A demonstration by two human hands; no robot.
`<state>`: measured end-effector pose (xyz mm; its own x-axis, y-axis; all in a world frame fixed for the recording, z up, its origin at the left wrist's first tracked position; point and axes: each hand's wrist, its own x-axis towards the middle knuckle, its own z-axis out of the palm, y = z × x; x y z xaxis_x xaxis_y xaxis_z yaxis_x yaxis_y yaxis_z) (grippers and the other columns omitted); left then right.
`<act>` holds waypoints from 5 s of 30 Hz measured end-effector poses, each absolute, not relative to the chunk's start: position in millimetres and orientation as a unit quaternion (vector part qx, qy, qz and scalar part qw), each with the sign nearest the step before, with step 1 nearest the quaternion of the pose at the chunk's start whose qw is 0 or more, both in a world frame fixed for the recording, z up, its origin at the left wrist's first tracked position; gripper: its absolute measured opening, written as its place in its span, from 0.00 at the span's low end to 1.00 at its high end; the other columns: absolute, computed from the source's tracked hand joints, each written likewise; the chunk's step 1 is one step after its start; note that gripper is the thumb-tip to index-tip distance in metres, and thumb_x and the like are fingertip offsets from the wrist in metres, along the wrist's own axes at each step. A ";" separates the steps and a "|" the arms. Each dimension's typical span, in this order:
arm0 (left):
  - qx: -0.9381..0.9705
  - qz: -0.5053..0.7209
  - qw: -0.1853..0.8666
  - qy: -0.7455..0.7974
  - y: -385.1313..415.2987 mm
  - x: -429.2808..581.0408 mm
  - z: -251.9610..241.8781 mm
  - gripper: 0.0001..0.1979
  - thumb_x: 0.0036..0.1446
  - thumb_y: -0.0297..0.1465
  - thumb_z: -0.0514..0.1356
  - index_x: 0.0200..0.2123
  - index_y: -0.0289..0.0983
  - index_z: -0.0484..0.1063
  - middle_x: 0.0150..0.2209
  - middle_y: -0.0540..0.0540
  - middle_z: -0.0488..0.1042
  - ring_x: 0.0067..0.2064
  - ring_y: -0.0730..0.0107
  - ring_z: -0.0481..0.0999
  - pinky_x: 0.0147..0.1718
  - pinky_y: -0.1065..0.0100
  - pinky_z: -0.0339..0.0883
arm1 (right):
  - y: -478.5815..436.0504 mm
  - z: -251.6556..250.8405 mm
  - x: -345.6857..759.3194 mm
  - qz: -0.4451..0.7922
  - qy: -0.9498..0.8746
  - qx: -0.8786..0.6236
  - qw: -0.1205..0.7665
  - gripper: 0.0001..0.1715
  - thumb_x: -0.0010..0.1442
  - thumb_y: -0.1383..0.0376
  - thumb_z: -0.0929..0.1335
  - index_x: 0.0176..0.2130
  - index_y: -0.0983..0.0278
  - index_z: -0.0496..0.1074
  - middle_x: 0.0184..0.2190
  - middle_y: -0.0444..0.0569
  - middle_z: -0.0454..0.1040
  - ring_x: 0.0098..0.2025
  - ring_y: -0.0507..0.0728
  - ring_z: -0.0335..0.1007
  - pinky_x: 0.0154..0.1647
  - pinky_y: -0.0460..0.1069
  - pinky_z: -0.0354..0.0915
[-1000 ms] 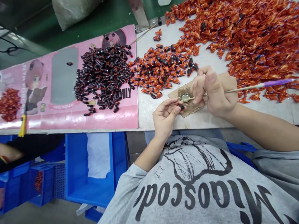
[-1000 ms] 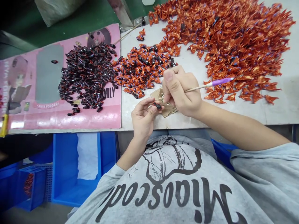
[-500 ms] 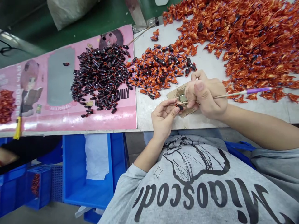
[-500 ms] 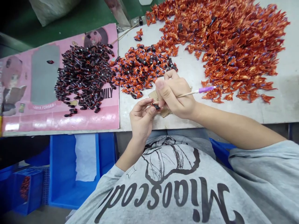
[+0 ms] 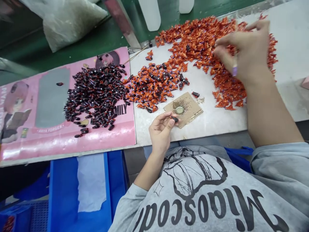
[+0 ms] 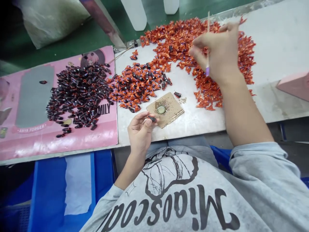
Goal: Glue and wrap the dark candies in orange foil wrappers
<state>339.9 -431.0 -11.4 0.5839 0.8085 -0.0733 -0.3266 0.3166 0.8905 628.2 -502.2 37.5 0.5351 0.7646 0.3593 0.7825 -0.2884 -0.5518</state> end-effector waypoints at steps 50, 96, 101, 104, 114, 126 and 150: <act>0.249 0.262 0.919 0.156 -408.8 382.2 55.3 0.17 0.38 0.34 0.79 0.33 0.38 0.80 0.31 0.51 0.83 0.35 0.75 0.83 0.38 0.75 0.78 | -496.1 48.7 528.7 -0.005 -0.583 -0.592 0.556 0.07 0.59 0.67 0.75 0.38 0.54 0.81 0.36 0.46 0.82 0.38 0.58 0.80 0.40 0.53 0.77; 0.333 0.459 0.785 0.249 -451.6 401.8 63.0 0.13 0.40 0.31 0.77 0.33 0.39 0.84 0.31 0.48 0.84 0.30 0.72 0.83 0.30 0.75 0.79 | -522.2 73.6 520.1 -0.123 -0.666 -0.562 0.475 0.20 0.58 0.69 0.76 0.51 0.62 0.77 0.42 0.53 0.81 0.44 0.59 0.77 0.44 0.56 0.75; 0.520 0.575 0.613 0.154 -442.6 397.9 58.5 0.05 0.51 0.28 0.72 0.34 0.38 0.84 0.29 0.48 0.83 0.28 0.77 0.80 0.28 0.78 0.74 | -523.7 75.9 514.9 -0.172 -0.678 -0.539 0.469 0.15 0.60 0.72 0.74 0.48 0.69 0.76 0.35 0.52 0.79 0.37 0.54 0.75 0.36 0.50 0.73; 0.619 0.612 0.488 0.070 -433.3 397.2 55.6 0.04 0.54 0.28 0.70 0.34 0.35 0.81 0.28 0.47 0.82 0.29 0.78 0.79 0.31 0.78 0.74 | -525.5 75.0 511.2 -0.178 -0.681 -0.526 0.477 0.10 0.64 0.71 0.71 0.47 0.70 0.76 0.32 0.51 0.78 0.35 0.53 0.74 0.33 0.50 0.71; 0.666 0.605 0.436 0.029 -431.7 398.4 52.0 0.06 0.55 0.24 0.69 0.32 0.33 0.74 0.28 0.47 0.80 0.31 0.76 0.80 0.32 0.79 0.74 | -524.0 71.8 510.0 -0.166 -0.681 -0.515 0.494 0.02 0.65 0.71 0.70 0.38 0.71 0.74 0.28 0.49 0.74 0.32 0.53 0.70 0.32 0.51 0.70; 0.541 0.541 0.643 0.042 -434.6 398.6 51.9 0.07 0.54 0.33 0.71 0.32 0.37 0.78 0.28 0.49 0.78 0.30 0.77 0.77 0.31 0.77 0.71 | -526.5 70.4 514.5 -0.123 -0.678 -0.510 0.515 0.15 0.64 0.65 0.72 0.49 0.68 0.75 0.33 0.50 0.77 0.36 0.55 0.73 0.36 0.52 0.71; 0.577 0.515 0.633 0.042 -430.9 392.8 53.1 0.08 0.54 0.32 0.71 0.34 0.36 0.77 0.30 0.48 0.78 0.31 0.75 0.76 0.31 0.75 0.72 | -528.9 65.3 515.1 -0.072 -0.645 -0.535 0.541 0.16 0.63 0.67 0.72 0.52 0.62 0.76 0.35 0.49 0.78 0.38 0.57 0.74 0.38 0.54 0.70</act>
